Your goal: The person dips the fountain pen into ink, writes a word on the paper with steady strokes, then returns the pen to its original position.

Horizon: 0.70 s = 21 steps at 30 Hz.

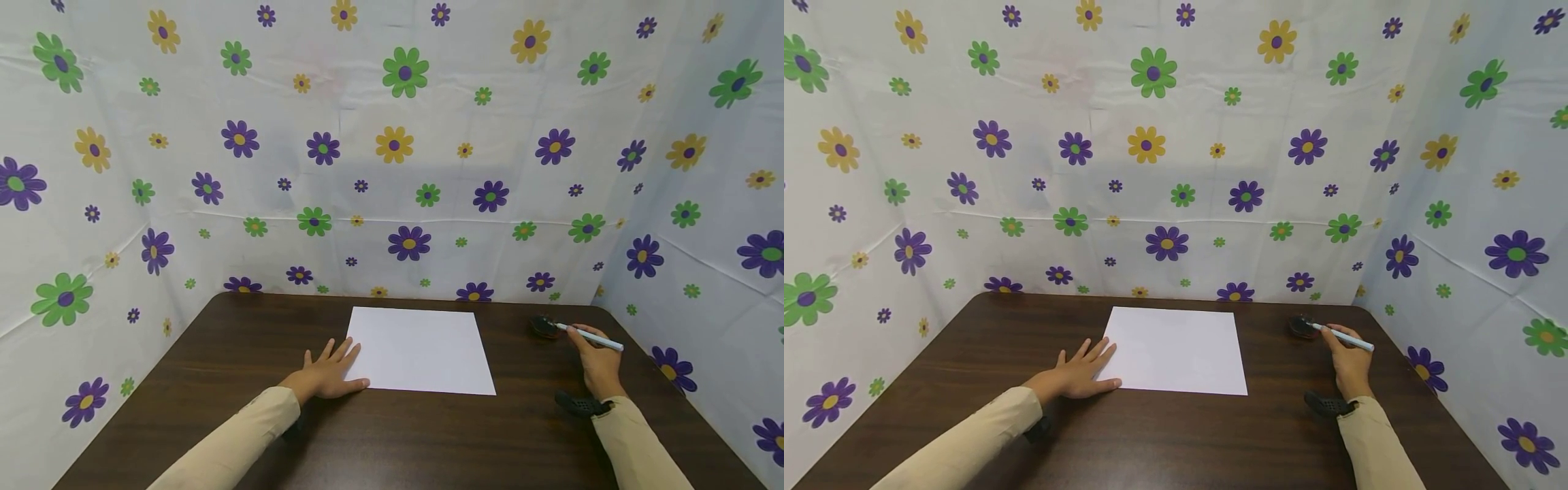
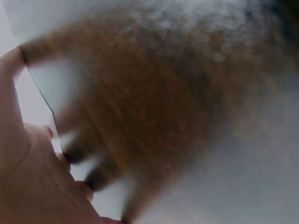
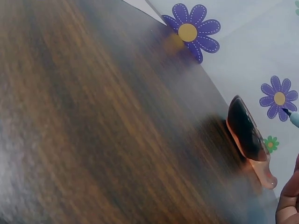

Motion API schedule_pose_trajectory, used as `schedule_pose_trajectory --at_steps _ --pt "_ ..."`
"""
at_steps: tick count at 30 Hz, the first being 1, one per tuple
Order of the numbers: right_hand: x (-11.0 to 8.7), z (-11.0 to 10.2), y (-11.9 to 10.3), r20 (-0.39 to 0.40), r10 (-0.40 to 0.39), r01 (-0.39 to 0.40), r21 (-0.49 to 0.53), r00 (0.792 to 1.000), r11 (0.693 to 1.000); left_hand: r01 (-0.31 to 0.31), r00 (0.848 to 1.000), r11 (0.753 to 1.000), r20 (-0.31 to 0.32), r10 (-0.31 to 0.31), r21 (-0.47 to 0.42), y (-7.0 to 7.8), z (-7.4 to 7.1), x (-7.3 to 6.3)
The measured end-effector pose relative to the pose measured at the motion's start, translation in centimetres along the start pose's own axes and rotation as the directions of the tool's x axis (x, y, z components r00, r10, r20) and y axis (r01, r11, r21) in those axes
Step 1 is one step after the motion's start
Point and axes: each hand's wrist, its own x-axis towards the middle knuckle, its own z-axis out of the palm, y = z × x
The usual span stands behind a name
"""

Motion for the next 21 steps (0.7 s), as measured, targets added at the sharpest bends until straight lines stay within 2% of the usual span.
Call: schedule_pose_trajectory --at_steps 4,11,15,19,21 --pt "-0.15 -0.16 -0.06 0.026 0.008 -0.009 0.027 1.000 1.000 -0.001 1.000 1.000 0.002 0.001 -0.011 -0.11 0.10 -0.03" --pt "-0.23 -0.45 -0.31 0.165 0.035 -0.047 0.075 0.986 0.996 0.001 1.000 1.000 0.011 -0.001 -0.013 -0.04 -0.04 -0.13" --pt "-0.26 -0.59 -0.22 0.224 0.015 -0.034 0.080 0.975 0.996 -0.007 1.000 1.000 -0.002 0.007 -0.008 -0.01 -0.05 -0.17" --pt "-0.30 -0.66 -0.01 0.232 -0.009 -0.010 0.082 0.973 0.997 -0.014 1.000 1.000 -0.009 0.014 -0.008 -0.21 0.13 0.01" --pt "-0.21 -0.62 0.04 0.226 -0.013 0.001 0.052 0.974 0.999 -0.015 1.000 1.000 -0.007 0.015 -0.009 -0.22 0.14 0.05"
